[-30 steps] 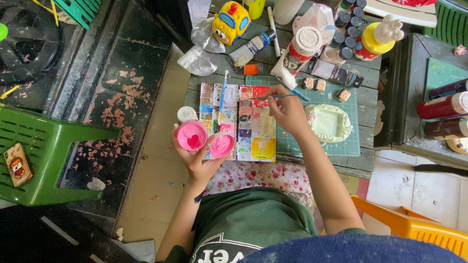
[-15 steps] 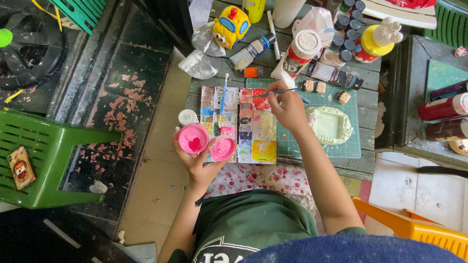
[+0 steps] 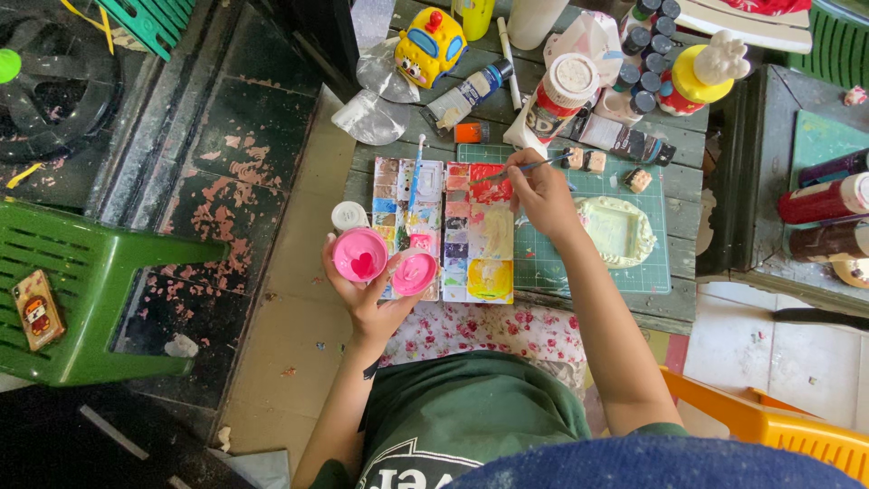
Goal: The person mixes pink and white paint on a palette using a brush, then applies the mixed paint to a small pink ceramic piece. The person holds the piece in the left hand and paints with the right hand, repeatedly dipping the brush into the palette to reload paint.
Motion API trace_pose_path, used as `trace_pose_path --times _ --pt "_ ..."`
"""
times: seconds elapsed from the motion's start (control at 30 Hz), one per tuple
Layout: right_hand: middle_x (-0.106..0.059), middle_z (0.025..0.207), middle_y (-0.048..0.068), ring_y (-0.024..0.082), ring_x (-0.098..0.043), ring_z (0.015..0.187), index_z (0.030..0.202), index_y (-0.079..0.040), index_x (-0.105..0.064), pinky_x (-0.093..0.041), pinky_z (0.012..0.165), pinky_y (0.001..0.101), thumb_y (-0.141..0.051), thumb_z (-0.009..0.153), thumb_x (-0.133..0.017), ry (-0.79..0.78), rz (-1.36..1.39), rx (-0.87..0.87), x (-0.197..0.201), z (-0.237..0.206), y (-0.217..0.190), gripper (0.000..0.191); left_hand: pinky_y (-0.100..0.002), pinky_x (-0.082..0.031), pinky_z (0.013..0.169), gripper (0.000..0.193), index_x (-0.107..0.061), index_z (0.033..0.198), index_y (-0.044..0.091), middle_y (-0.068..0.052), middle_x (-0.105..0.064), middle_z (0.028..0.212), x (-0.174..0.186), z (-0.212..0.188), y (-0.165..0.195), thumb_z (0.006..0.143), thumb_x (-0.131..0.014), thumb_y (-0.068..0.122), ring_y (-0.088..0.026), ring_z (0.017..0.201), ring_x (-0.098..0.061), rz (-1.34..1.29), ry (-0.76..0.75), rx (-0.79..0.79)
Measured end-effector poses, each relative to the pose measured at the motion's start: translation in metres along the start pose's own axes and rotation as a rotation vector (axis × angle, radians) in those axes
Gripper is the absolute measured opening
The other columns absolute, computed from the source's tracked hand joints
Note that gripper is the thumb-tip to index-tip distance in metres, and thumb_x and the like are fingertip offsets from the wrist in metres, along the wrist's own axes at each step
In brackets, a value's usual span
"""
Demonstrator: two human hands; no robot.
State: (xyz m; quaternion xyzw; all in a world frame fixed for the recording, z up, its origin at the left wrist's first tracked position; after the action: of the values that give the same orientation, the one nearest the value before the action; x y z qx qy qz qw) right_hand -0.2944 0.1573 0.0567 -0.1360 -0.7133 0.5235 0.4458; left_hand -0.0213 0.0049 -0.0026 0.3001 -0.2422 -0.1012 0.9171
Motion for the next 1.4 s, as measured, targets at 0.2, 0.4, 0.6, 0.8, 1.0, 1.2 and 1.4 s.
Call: trace_pose_path --times 0.2,0.4,0.6,0.8,1.0,1.2,1.4 --pt "-0.067 0.086 0.006 0.01 -0.064 0.059 0.101 -0.001 -0.063 -0.047 0.058 0.0278 -0.017 0.111 -0.053 -0.011 -0.032 0.102 -0.004 0.002 0.008 0.021 -0.061 -0.035 0.122 0.068 -0.071 0.126 0.021 -0.029 -0.013 0.164 -0.005 -0.006 -0.006 0.067 -0.104 0.022 -0.054 0.153 -0.025 0.044 0.035 0.014" --pt "-0.076 0.088 0.009 0.011 -0.066 0.057 0.109 -0.002 -0.055 -0.048 0.053 0.0256 -0.019 0.109 -0.05 0.017 0.307 -0.025 -0.018 0.008 0.008 0.018 -0.061 -0.036 0.121 0.07 -0.071 0.126 0.022 -0.028 -0.015 0.163 -0.006 -0.008 -0.009 0.064 -0.104 0.022 -0.054 0.15 -0.028 0.064 0.019 -0.008" --pt "-0.075 0.091 0.01 0.011 -0.067 0.055 0.109 -0.005 -0.052 -0.038 0.042 0.0236 -0.022 0.109 -0.049 -0.012 0.428 -0.094 -0.028 0.012 -0.007 0.017 -0.06 -0.037 0.121 0.071 -0.07 0.126 0.023 -0.026 -0.018 0.162 -0.006 -0.008 -0.013 0.063 -0.104 0.023 -0.052 0.149 -0.031 0.017 -0.009 -0.034" --pt "-0.076 0.094 0.012 0.011 -0.068 0.056 0.109 -0.007 -0.048 -0.031 0.036 0.0229 -0.026 0.109 -0.048 -0.031 0.472 -0.207 -0.029 0.008 -0.02 0.019 -0.057 -0.04 0.122 0.07 -0.071 0.126 0.024 -0.024 -0.015 0.164 -0.005 -0.008 -0.012 0.064 -0.104 0.022 -0.051 0.15 -0.032 -0.005 -0.028 -0.03" --pt "-0.077 0.097 0.014 0.013 -0.068 0.054 0.109 -0.007 -0.047 -0.034 0.036 0.0227 -0.025 0.108 -0.049 0.015 0.57 -0.222 -0.025 0.009 -0.014 0.018 -0.056 -0.041 0.122 0.07 -0.07 0.127 0.023 -0.023 -0.013 0.165 -0.003 -0.006 -0.009 0.065 -0.103 0.02 -0.051 0.152 -0.03 -0.035 -0.046 -0.008" --pt "-0.067 0.092 0.011 0.012 -0.067 0.06 0.117 -0.007 -0.049 -0.037 0.045 0.0229 -0.021 0.111 -0.05 0.005 0.417 -0.08 -0.023 0.002 -0.002 0.015 -0.057 -0.04 0.122 0.07 -0.071 0.127 0.023 -0.023 -0.013 0.165 -0.003 -0.002 -0.007 0.065 -0.103 0.019 -0.052 0.151 -0.03 -0.023 -0.039 -0.019" --pt "-0.067 0.108 0.003 0.008 -0.068 0.064 0.113 -0.003 -0.059 -0.05 0.055 0.0241 -0.009 0.106 -0.055 -0.009 0.174 0.146 -0.023 -0.016 0.003 0.011 -0.058 -0.04 0.123 0.07 -0.071 0.127 0.023 -0.023 -0.014 0.165 -0.002 -0.002 -0.006 0.064 -0.103 0.019 -0.052 0.152 -0.03 -0.02 -0.038 -0.014"
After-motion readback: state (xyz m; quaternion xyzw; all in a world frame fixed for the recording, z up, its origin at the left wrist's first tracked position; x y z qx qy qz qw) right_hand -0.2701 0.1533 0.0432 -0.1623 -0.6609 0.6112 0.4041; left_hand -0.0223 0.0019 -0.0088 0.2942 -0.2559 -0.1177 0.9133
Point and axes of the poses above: each hand's wrist, its own z-axis towards the middle knuckle, its own x-axis out of the back of the hand, y = z × x, the point moved 1 cm from there along z, towards the middle knuckle
